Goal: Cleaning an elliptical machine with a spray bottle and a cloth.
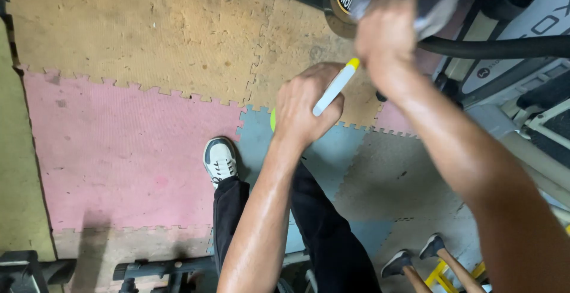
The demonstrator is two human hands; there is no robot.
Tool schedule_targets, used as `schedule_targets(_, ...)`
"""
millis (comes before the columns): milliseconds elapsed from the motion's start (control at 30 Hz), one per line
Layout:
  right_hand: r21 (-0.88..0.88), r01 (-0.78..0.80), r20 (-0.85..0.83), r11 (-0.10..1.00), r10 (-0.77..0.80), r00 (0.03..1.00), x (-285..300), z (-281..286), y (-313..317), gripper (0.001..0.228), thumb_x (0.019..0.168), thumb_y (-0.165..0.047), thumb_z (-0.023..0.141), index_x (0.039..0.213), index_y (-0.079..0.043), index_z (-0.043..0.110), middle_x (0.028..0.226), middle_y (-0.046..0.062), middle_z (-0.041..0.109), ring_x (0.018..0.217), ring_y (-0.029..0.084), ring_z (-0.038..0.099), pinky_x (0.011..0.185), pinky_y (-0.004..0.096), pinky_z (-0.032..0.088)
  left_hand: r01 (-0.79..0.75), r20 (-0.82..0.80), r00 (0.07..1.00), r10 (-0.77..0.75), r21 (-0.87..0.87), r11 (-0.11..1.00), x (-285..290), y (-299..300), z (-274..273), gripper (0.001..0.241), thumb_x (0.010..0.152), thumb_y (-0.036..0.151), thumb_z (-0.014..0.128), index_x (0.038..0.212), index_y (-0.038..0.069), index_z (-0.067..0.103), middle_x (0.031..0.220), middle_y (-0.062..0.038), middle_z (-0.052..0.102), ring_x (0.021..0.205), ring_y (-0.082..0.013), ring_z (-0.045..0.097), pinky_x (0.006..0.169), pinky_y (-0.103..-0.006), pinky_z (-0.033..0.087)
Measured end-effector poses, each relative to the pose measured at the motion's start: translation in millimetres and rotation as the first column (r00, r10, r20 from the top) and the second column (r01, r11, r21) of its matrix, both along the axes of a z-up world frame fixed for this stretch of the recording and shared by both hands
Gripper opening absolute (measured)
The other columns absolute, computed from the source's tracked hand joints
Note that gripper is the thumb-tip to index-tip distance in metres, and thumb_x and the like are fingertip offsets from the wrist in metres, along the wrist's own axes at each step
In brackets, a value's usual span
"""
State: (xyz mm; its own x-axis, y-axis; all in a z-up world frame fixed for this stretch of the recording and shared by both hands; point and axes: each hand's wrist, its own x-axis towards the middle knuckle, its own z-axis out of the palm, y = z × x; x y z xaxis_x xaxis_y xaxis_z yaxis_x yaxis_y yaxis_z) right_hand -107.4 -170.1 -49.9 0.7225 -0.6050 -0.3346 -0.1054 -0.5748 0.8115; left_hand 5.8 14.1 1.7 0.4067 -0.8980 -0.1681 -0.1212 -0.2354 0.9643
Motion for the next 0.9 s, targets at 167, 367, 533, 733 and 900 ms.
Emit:
schedule_targets(167, 0.294, 0.068, -0.112, 0.953, -0.036, 0.993, -17, -123, 13, 0.063, 0.101, -0.031, 0.039, 0.145, 0.011, 0.052, 0.151, 0.033, 0.048, 0.141, 0.049, 0.043, 0.115, 0.063, 0.023, -0.034, -0.009, 0.999, 0.034, 0.077, 0.996, 12, 23, -1, 0.036, 0.074, 0.013, 0.06, 0.108, 0.011, 0.073, 0.116, -0.01, 0.075, 0.096, -0.0357, 0.071, 0.081, -0.0441, 0.058)
schedule_targets(367, 0.424, 0.08, -0.159, 0.902, -0.012, 0.987, -3, -16, 2, 0.058, 0.096, -0.041, 0.05, 0.135, 0.0, 0.063, 0.148, 0.022, 0.055, 0.14, 0.038, 0.049, 0.118, 0.05, 0.03, -0.046, 0.012, 0.999, 0.046, 0.024, 0.999, 18, 29, 0, 0.039, 0.073, 0.013, 0.062, 0.11, 0.01, 0.073, 0.114, -0.011, 0.075, 0.096, -0.0358, 0.071, 0.08, -0.0436, 0.058)
schedule_targets(533, 0.28, 0.18, -0.092, 0.943, -0.161, 0.983, 4, 130, -19, 0.043, 0.115, -0.04, 0.051, 0.123, -0.002, 0.07, 0.113, 0.013, 0.071, 0.098, 0.028, 0.069, 0.08, 0.043, 0.051, -0.09, -0.043, 0.995, 0.091, 0.024, 0.996, 10, 19, 3, 0.038, 0.076, 0.011, 0.06, 0.111, 0.013, 0.074, 0.111, -0.007, 0.077, 0.096, -0.0329, 0.073, 0.079, -0.0409, 0.058)
schedule_targets(733, 0.173, 0.035, 0.109, 0.984, -0.054, 0.993, -26, 43, -33, 0.056, 0.116, -0.038, 0.045, 0.135, 0.013, 0.058, 0.129, 0.03, 0.062, 0.118, 0.04, 0.059, 0.104, 0.05, 0.041, -0.11, -0.096, 0.989, 0.115, 0.054, 0.992, 1, 14, -8, 0.035, 0.077, 0.012, 0.062, 0.109, 0.013, 0.075, 0.111, -0.006, 0.077, 0.095, -0.0315, 0.073, 0.081, -0.0401, 0.06)
schedule_targets(900, 0.06, 0.127, -0.108, 0.99, -0.12, 0.987, -22, -122, -10, 0.069, 0.107, -0.038, 0.037, 0.152, 0.013, 0.047, 0.158, 0.034, 0.042, 0.146, 0.051, 0.036, 0.121, 0.063, 0.013, -0.117, -0.094, 0.988, 0.122, 0.064, 0.991, 2, 21, -27, 0.037, 0.076, 0.012, 0.062, 0.112, 0.014, 0.074, 0.113, -0.005, 0.076, 0.096, -0.0317, 0.073, 0.082, -0.0413, 0.06)
